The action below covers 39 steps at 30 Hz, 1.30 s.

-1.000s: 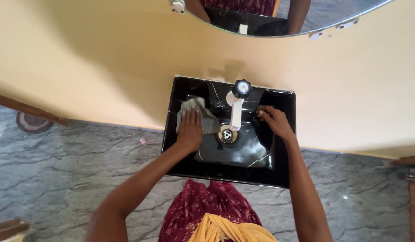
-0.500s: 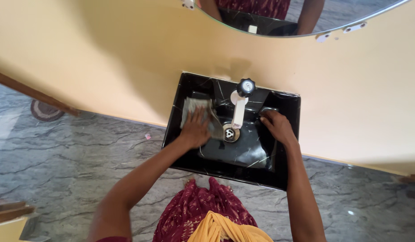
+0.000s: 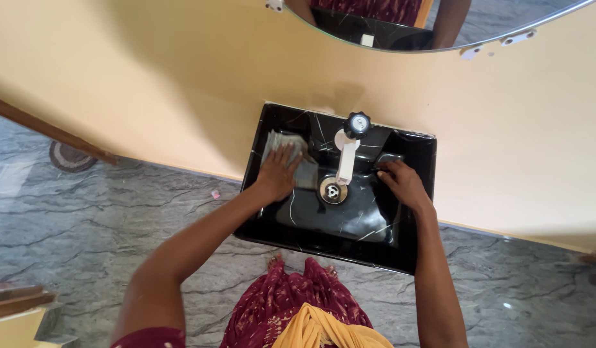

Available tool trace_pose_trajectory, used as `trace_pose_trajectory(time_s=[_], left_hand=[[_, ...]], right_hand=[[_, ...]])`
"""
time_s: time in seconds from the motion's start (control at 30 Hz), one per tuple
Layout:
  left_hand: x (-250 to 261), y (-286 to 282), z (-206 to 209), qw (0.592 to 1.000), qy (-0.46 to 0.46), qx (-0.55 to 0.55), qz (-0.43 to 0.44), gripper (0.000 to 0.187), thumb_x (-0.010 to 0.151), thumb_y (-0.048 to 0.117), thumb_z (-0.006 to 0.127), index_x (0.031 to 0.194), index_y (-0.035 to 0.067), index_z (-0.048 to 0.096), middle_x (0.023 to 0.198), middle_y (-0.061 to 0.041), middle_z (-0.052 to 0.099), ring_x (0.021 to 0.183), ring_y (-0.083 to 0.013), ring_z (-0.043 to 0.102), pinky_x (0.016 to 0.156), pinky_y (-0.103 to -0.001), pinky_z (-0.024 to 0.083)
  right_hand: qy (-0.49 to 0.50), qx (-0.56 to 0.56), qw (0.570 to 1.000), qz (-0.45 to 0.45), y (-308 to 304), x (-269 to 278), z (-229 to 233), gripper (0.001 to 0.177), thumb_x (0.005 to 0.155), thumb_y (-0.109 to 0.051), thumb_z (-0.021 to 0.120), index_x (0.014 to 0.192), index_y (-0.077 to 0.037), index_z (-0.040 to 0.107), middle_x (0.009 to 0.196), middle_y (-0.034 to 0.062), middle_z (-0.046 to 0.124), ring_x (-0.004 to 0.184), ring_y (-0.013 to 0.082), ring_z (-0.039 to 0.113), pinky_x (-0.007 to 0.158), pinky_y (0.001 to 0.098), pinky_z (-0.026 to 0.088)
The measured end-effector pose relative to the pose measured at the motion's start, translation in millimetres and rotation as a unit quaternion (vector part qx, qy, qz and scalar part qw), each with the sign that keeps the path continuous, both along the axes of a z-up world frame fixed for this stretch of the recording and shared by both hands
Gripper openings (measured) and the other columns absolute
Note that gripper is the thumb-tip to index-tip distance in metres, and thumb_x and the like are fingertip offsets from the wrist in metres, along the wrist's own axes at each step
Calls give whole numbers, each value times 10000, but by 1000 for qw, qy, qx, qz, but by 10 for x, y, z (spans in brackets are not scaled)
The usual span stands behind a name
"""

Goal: The person wipes the interior and rim of a black marble sink using a gray cloth. They repeatedly rub the basin, faucet base, and edges, occasionally adjusting the cloth and repositioning their hands to reach different areas.

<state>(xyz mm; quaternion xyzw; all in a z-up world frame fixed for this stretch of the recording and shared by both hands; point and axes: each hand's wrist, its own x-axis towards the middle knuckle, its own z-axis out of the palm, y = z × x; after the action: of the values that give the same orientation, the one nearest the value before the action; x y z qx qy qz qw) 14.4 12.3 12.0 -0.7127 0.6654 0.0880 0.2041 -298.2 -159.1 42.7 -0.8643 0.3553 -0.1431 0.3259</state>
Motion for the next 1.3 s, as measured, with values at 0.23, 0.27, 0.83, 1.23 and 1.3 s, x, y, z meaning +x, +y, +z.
trace_pose_trajectory(time_s=[0.23,0.27,0.83,1.23,1.3], left_hand=[[205,-241,37,999,-16,-43,-3,745,1025,524,367,1646,173,153,1720,-163,75,1589,-334,62,1262,-487,13],[237,-182,81,999,-30,-30,-19,735,1023,515,369,1642,178,157,1712,-162,95,1582,-336,72,1259,-490,11],[349,829,513,985,-20,-114,-129,568,884,309,565,1374,25,611,1562,-182,447,1512,-344,302,1255,-497,121],[948,-186,405,952,155,-262,-14,693,840,175,679,1501,86,490,1599,-231,296,1502,-434,213,1243,-541,249],[938,-106,303,906,299,-291,74,752,850,95,617,1554,89,354,1656,-250,179,1527,-441,185,1196,-511,309]], right_hand=[[-8,-7,1000,2,-28,-35,-30,298,956,-212,669,1204,-54,716,1148,140,718,1005,323,715,844,403,561],[-2,-10,1000,-2,-39,-17,-28,295,960,-215,674,1203,-52,717,1147,144,718,998,327,716,845,406,560],[15,-40,999,8,-196,45,-139,329,953,-233,688,1195,-12,713,1166,184,710,1020,365,705,868,426,557],[12,-38,999,4,-185,35,-129,325,960,-223,681,1216,-25,713,1178,182,712,1059,369,696,893,434,551],[2,-45,999,11,-179,25,-142,330,960,-215,686,1218,-10,708,1188,191,710,1074,379,687,907,438,544]])
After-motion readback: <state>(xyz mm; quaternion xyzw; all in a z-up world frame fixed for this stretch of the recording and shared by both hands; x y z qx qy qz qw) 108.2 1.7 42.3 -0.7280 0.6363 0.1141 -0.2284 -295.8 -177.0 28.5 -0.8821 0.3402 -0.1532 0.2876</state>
